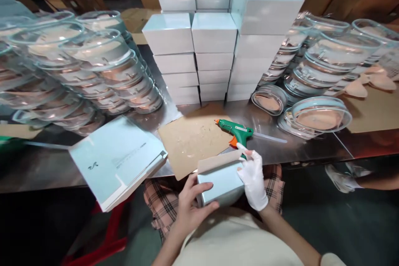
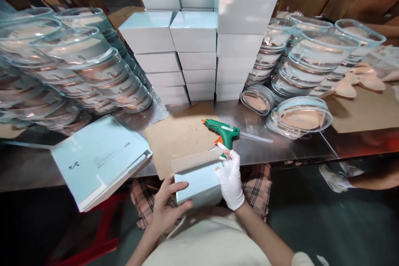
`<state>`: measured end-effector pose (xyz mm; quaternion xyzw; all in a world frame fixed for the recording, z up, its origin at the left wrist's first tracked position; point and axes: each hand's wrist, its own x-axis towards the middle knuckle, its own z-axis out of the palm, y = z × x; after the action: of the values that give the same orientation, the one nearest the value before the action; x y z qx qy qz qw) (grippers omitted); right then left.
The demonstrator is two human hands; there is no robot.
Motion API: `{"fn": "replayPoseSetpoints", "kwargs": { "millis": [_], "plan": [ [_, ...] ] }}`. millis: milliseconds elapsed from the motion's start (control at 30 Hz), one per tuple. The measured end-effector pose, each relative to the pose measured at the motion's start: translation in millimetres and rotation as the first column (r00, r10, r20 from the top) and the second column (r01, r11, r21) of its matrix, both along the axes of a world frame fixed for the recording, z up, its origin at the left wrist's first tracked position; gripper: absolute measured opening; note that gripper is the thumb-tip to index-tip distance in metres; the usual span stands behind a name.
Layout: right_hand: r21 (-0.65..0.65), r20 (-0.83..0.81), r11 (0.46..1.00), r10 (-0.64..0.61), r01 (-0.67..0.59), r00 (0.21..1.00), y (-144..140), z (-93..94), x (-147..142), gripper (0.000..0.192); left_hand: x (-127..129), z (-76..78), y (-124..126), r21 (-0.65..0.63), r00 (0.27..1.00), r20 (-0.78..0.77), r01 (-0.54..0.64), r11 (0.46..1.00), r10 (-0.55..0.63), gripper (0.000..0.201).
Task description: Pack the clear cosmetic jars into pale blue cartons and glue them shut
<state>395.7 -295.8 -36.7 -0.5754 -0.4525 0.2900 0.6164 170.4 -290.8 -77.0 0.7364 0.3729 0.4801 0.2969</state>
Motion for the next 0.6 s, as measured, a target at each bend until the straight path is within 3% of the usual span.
{"fn": "replayPoseSetpoints", "kwargs": {
  "millis": [100, 167, 233, 267, 400, 500, 600],
  "plan": [
    [-0.213, 0.286, 0.968, -0.065, 0.13, 0.956, 19.6, 8.9, 38.9, 0.034, -19.0, -3.6, 4.3, -0.045, 0.99, -0.014, -0.138, 0.989, 0.137, 0.029],
    [-0.435, 0.463, 0.856, -0.053, 0.28, 0.885, 42.4, 16.8, 58.5, 0.038, -24.3, -10.1, 5.4, -0.114, 0.971, 0.002, -0.235, 0.965, 0.237, 0.029],
    [-0.613, 0.487, 0.722, 0.024, 0.322, 0.873, 66.2, 21.6, 68.3, 0.036, -22.8, -14.7, 6.6, -0.15, 0.965, 0.02, -0.256, 0.955, 0.262, 0.03],
    [-0.657, 0.457, 0.688, 0.04, 0.307, 0.889, 76.0, 22.3, 70.0, 0.033, -20.1, -15.6, 7.5, -0.156, 0.965, 0.037, -0.25, 0.956, 0.259, 0.03],
    [-0.653, 0.259, 0.735, -0.009, 0.182, 0.966, 89.7, 18.9, 65.6, 0.025, -5.9, -13.6, 11.7, -0.147, 0.944, 0.169, -0.262, 0.954, 0.285, 0.029],
    [-0.574, 0.079, 0.814, -0.052, 0.088, 0.996, 77.8, 20.3, 53.8, 0.034, 1.8, -9.3, 15.6, -0.173, 0.924, 0.19, -0.303, 0.937, 0.333, 0.034],
    [-0.444, -0.002, 0.889, -0.121, 0.107, 0.993, 57.2, 31.9, 38.9, 0.047, 7.5, -1.2, 21.7, -0.191, 0.929, 0.156, -0.306, 0.933, 0.336, 0.034]
  ]
}}
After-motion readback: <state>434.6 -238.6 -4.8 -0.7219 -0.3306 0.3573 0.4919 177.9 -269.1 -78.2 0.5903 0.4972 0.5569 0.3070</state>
